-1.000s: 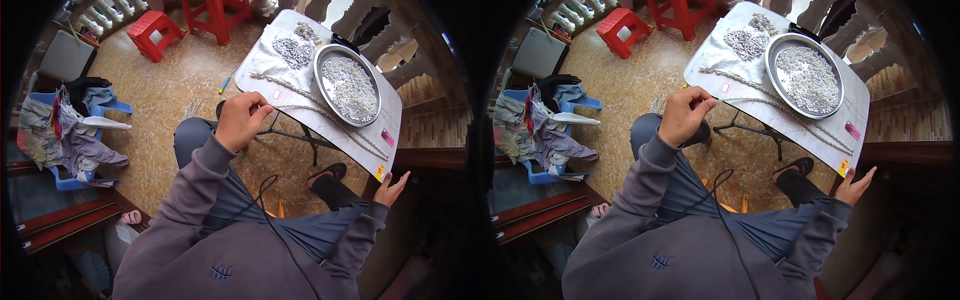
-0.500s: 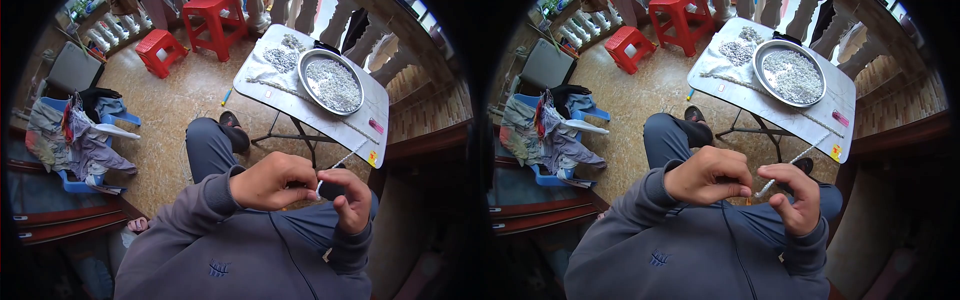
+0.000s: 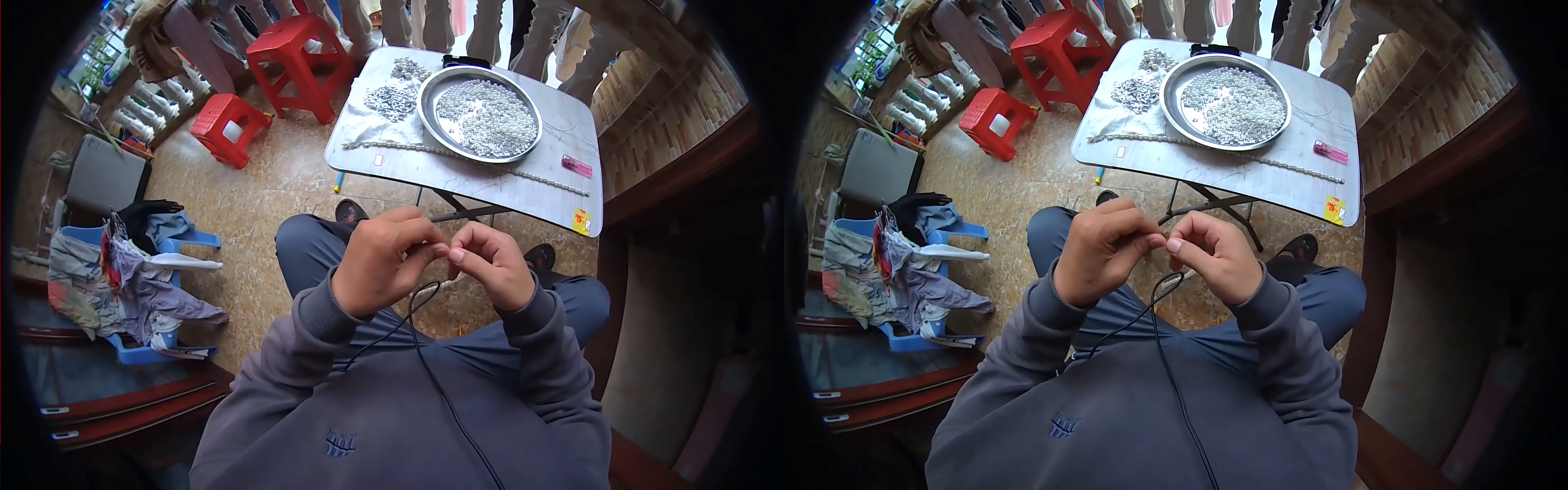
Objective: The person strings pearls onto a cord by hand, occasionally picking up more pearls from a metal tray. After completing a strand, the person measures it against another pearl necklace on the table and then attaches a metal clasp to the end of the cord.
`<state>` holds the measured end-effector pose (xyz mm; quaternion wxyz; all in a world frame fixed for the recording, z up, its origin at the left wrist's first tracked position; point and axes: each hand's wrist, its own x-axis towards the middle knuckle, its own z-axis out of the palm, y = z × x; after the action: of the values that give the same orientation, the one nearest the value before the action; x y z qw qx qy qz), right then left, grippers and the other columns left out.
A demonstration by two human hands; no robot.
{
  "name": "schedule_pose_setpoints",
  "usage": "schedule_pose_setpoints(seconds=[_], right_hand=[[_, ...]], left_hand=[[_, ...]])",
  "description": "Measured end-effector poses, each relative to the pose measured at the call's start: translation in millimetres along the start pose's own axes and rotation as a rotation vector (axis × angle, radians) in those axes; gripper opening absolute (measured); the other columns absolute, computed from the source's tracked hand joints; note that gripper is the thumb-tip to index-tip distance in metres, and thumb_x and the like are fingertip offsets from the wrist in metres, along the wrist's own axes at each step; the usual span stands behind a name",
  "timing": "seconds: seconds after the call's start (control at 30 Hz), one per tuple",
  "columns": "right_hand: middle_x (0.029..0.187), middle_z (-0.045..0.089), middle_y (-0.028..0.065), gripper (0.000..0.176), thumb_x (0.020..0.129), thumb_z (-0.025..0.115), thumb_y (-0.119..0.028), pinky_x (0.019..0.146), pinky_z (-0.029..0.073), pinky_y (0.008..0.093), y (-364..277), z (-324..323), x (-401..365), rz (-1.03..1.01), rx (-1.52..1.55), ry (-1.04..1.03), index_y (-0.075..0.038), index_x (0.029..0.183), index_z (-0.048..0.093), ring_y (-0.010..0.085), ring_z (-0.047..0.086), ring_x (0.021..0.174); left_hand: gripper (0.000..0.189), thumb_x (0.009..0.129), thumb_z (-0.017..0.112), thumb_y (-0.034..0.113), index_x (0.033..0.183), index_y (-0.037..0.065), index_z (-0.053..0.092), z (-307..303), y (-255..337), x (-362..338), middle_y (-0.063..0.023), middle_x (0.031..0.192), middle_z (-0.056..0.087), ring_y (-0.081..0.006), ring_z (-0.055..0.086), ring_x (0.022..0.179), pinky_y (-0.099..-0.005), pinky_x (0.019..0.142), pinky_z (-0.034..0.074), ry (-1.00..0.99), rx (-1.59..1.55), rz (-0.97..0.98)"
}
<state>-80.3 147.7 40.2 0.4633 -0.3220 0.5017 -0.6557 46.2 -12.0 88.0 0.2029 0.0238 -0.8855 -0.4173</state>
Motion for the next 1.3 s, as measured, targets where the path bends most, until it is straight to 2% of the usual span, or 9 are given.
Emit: schedule_pose_setpoints(seconds=[0.27,0.4,0.47,0.57,0.63,0.73,0.93,1.07,1.3], right_hand=[[0.083,0.068,0.0096,0.005,0.094,0.058,-0.006,0.073,0.051,0.0232,26.5,-12.2,31.6,-0.046,0.109,-0.052,-0.002,0.095,0.059,0.0141,0.063,0.074],[0.085,0.067,0.0098,0.006,0.095,0.058,-0.008,0.076,0.053,0.0268,40.2,-32.1,44.2,-0.044,0.13,-0.006,-0.002,0.095,0.058,0.017,0.065,0.079],[0.085,0.068,0.01,0.005,0.095,0.058,-0.007,0.076,0.053,0.0266,46.0,-39.6,46.5,-0.037,0.134,0.039,-0.002,0.095,0.058,0.0168,0.065,0.079],[0.084,0.068,0.0105,0.004,0.094,0.059,-0.005,0.075,0.053,0.0259,54.3,-46.2,47.7,-0.006,0.106,0.151,-0.001,0.093,0.059,0.0164,0.065,0.077],[0.084,0.069,0.0104,0.003,0.094,0.059,-0.004,0.074,0.053,0.0256,57.1,-50.9,48.0,0.01,0.082,0.17,-0.001,0.093,0.059,0.0161,0.065,0.077],[0.083,0.069,0.0101,0.002,0.093,0.059,-0.003,0.073,0.054,0.0248,62.0,-51.9,52.6,0.051,-0.005,0.206,-0.001,0.092,0.06,0.0154,0.065,0.075],[0.082,0.069,0.0086,0.002,0.091,0.058,-0.001,0.072,0.053,0.0234,67.7,-46.6,58.4,0.101,0.024,0.237,0.0,0.091,0.061,0.0139,0.064,0.074],[0.081,0.069,0.0075,0.003,0.09,0.059,-0.001,0.07,0.052,0.0227,63.9,-45.7,58.2,0.109,-0.053,0.192,-0.001,0.091,0.061,0.013,0.064,0.073],[0.08,0.069,0.007,0.003,0.09,0.059,-0.002,0.07,0.051,0.022,64.6,-43.5,56.2,0.113,-0.07,0.202,-0.001,0.09,0.062,0.012,0.063,0.071]], left_hand=[[0.005,0.081,0.067,-0.001,0.084,0.002,0.065,-4.9,-19.1,19.1,-0.005,0.073,0.056,-0.0149,0.046,0.058,-0.028,0.054,0.038,0.037,0.07,-0.041],[0.011,0.085,0.064,0.001,0.095,0.001,0.069,-5.7,-34.7,40.8,-0.0049,0.07,0.056,-0.0146,0.046,0.057,-0.0283,0.053,0.038,0.039,0.08,-0.171],[0.022,0.089,0.062,0.003,0.11,0.001,0.069,-13.9,-50.7,65.5,-0.0063,0.07,0.059,-0.0156,0.045,0.055,-0.0284,0.053,0.039,0.039,0.141,-0.198],[0.025,0.089,0.06,0.003,0.112,0.002,0.071,-16.9,-76.3,104.5,-0.0094,0.074,0.066,-0.0188,0.053,0.056,-0.0309,0.055,0.043,-0.073,0.181,-0.193],[0.024,0.087,0.059,0.002,0.106,0.004,0.074,-3.6,-100.5,127.3,-0.0129,0.083,0.071,-0.024,0.062,0.063,-0.0346,0.061,0.049,-0.106,0.262,-0.08],[0.024,0.089,0.057,-0.001,0.103,0.005,0.076,17.0,-108.3,162.5,-0.0121,0.087,0.072,-0.019,0.057,0.059,-0.0315,0.06,0.047,-0.182,0.476,0.022],[0.023,0.087,0.058,0.0,0.099,0.006,0.077,42.2,-123.5,191.5,-0.0133,0.086,0.071,-0.0247,0.061,0.062,-0.0348,0.061,0.049,-0.361,0.605,0.014],[0.027,0.082,0.056,0.005,0.098,0.009,0.077,48.9,-125.5,195.4,-0.013,0.09,0.071,-0.0321,0.066,0.074,-0.0409,0.07,0.052,-0.448,0.675,-0.003],[0.026,0.082,0.058,-0.001,0.094,0.01,0.078,44.3,-136.9,197.1,-0.0108,0.083,0.068,-0.0282,0.062,0.066,-0.0373,0.064,0.05,-0.406,0.825,0.109]])
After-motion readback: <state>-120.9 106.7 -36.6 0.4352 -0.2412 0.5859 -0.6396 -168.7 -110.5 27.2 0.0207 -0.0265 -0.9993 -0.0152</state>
